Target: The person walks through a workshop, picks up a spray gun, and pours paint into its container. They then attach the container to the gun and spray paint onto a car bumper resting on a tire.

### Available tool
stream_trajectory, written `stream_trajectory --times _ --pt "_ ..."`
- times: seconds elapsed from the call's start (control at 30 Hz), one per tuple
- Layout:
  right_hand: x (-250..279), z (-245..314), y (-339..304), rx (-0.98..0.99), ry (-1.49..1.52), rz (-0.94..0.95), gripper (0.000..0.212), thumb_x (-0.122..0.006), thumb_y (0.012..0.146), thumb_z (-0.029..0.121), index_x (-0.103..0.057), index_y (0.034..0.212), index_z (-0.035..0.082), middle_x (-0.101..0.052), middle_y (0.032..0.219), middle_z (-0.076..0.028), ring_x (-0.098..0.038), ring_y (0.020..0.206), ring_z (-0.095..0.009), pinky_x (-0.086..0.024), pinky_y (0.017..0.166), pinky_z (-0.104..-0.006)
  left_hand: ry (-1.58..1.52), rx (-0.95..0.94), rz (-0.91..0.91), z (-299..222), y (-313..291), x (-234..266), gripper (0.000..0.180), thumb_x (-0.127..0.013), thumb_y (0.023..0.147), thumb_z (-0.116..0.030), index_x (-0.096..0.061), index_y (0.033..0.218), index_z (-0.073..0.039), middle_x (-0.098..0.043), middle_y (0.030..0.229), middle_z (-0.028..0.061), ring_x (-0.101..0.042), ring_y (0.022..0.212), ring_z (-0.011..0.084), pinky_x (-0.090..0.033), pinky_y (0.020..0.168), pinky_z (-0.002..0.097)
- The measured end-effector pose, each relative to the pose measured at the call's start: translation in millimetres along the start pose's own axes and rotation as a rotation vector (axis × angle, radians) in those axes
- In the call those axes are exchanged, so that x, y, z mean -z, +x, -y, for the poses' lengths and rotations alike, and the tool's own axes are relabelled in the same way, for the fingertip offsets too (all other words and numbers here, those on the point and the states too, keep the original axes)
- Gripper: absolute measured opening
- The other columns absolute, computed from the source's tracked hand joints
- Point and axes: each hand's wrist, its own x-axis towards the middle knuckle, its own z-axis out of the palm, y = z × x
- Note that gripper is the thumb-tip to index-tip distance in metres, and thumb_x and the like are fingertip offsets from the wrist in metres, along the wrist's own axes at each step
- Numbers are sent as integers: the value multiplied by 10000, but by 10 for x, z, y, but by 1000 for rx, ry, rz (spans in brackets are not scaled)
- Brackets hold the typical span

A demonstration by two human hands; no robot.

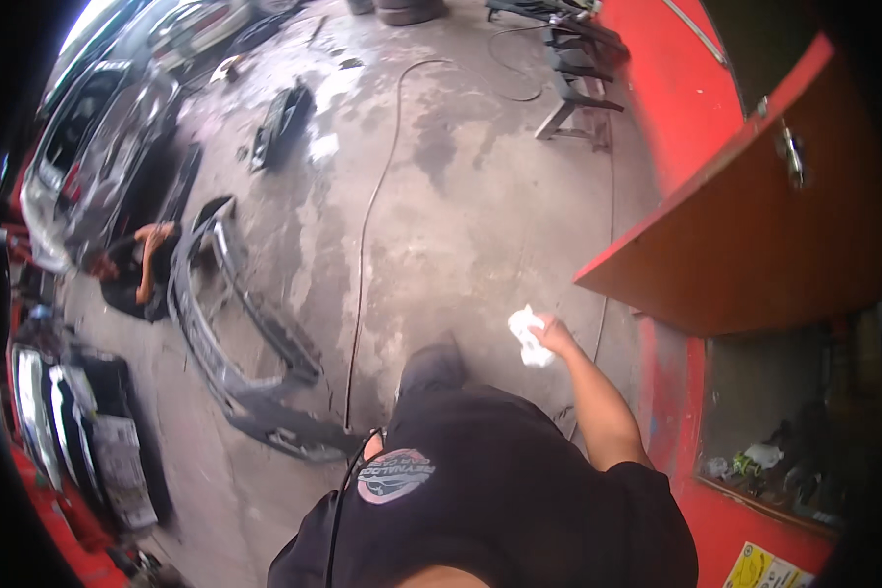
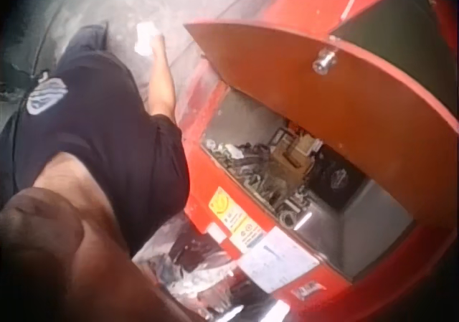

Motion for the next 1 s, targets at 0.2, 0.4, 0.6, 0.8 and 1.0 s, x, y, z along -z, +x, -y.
stream_trajectory --times 0.2,0.4,0.6,0.8,1.0 --pt "244 -507 593 -298 51 -84 514 -734 867 314 -688 1304 47 -712 1244 -240 -680 1185 -373 -526 1010 -428 187 -138 -60 -2581 929 2097 1011 -926 661 -514 -432 1440 -100 -524 1400 284 -620 1230 469 -538 1002 521" --pt "573 -549 1727 -491 128 62 392 -685 855 163 -732 1236 86 -742 1155 -214 -716 1076 -341 -542 928 -426 -34 -257 -359 -4756 2365 3470 904 -862 715 -504 -467 1417 -94 -549 1343 305 -630 1171 488 -546 958 518" --pt "1803 -93 4394 -346 165 62 439 -653 818 85 -727 1250 72 -762 1162 -162 -720 1095 -303 -549 956 -403 -118 -196 -409 -6439 2858 4575 837 -887 687 -459 -510 1348 -107 -569 1274 265 -638 1147 482 -530 963 540" --pt "3768 1443 7236 56 52 -17 387 -684 877 180 -697 1229 20 -756 1102 -195 -718 1014 -343 -552 896 -415 -58 -142 -221 -7798 3654 4918 820 -876 711 -480 -542 1358 -104 -573 1322 248 -628 1191 448 -528 990 515" --pt "4503 2488 9260 -144 439 -99 351 -746 911 262 -715 1139 -4 -763 1008 -115 -704 912 -206 -571 779 -365 121 -30 -72 -8963 5037 5188 894 -841 675 -551 -528 1386 -109 -572 1351 289 -615 1231 456 -516 1032 504"
